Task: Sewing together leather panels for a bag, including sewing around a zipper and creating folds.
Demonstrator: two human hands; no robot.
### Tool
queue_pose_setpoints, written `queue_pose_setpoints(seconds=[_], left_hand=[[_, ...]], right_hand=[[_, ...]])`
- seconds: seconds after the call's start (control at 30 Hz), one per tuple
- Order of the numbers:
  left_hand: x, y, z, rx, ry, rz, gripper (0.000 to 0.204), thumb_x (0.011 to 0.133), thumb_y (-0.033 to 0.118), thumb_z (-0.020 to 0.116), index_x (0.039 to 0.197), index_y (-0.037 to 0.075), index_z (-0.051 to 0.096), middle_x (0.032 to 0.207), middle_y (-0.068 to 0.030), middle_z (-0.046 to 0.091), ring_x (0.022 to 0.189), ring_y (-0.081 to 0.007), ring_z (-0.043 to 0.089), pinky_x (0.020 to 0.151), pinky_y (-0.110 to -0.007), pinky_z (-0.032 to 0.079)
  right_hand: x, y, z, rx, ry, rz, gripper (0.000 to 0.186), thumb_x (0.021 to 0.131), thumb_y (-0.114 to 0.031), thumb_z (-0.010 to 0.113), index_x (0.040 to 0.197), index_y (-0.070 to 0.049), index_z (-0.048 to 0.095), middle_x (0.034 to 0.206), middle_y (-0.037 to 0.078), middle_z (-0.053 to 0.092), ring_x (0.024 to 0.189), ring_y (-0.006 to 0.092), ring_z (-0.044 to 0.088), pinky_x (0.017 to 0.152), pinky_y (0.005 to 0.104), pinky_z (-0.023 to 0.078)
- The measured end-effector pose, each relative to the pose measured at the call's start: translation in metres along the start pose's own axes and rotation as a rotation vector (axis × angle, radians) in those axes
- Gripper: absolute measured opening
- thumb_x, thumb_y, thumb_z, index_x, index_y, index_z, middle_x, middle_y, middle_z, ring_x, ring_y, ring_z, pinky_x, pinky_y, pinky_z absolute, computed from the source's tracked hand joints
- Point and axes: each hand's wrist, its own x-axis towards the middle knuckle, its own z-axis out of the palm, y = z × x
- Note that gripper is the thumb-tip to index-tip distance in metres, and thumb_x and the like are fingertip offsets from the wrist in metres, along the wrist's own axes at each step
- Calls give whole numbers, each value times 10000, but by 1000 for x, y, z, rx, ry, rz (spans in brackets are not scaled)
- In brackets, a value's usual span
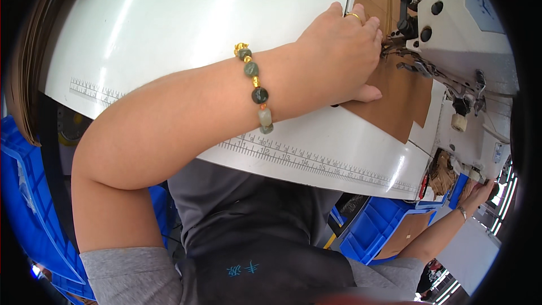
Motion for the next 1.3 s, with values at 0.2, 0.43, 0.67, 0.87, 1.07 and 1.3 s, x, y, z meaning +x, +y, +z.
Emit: queue_pose_setpoints(seconds=[0.2,0.43,0.67,0.87,1.07,1.3], left_hand=[[0,0,0,2,-7,-1,844,892,640,658,1404,-29,608,1473,-129,602,1364,-295,560,1078,-376,465],[2,0,-2,6,-74,7,845,897,642,651,1406,-31,604,1459,-124,611,1378,-297,542,1087,-390,462],[2,0,-3,-8,-36,-3,854,899,643,647,1426,-26,589,1473,-122,603,1381,-297,536,1103,-396,453],[3,-1,-4,-18,-89,0,854,895,641,653,1428,-23,589,1476,-117,603,1378,-295,537,1084,-383,461],[4,-1,-5,-16,-95,-2,859,891,653,649,1427,-17,593,1477,-112,603,1374,-288,544,1072,-382,468],[3,-3,-5,22,-41,10,858,878,670,652,1386,-21,623,1463,-87,614,1348,-252,564,956,-368,499]], right_hand=[[18,9,-12,20,-33,-39,459,984,-271,741,1321,16,618,1262,98,648,1140,220,626,962,357,531],[59,21,-44,-21,-67,-34,439,1017,-254,685,1363,1,598,1301,118,646,1166,250,638,960,368,548],[90,19,-63,-58,7,106,309,993,-254,709,1176,-9,670,1172,95,693,1083,224,662,944,358,520],[92,31,-63,-88,32,-10,375,990,-234,701,1293,-18,656,1210,100,695,1088,225,681,898,343,569],[77,30,-56,-49,72,-65,342,971,-172,723,1275,-32,652,1198,89,691,1095,218,676,934,347,565],[41,53,-29,198,107,-138,340,962,-160,730,1275,-54,649,1166,109,673,1098,272,674,914,419,589]])
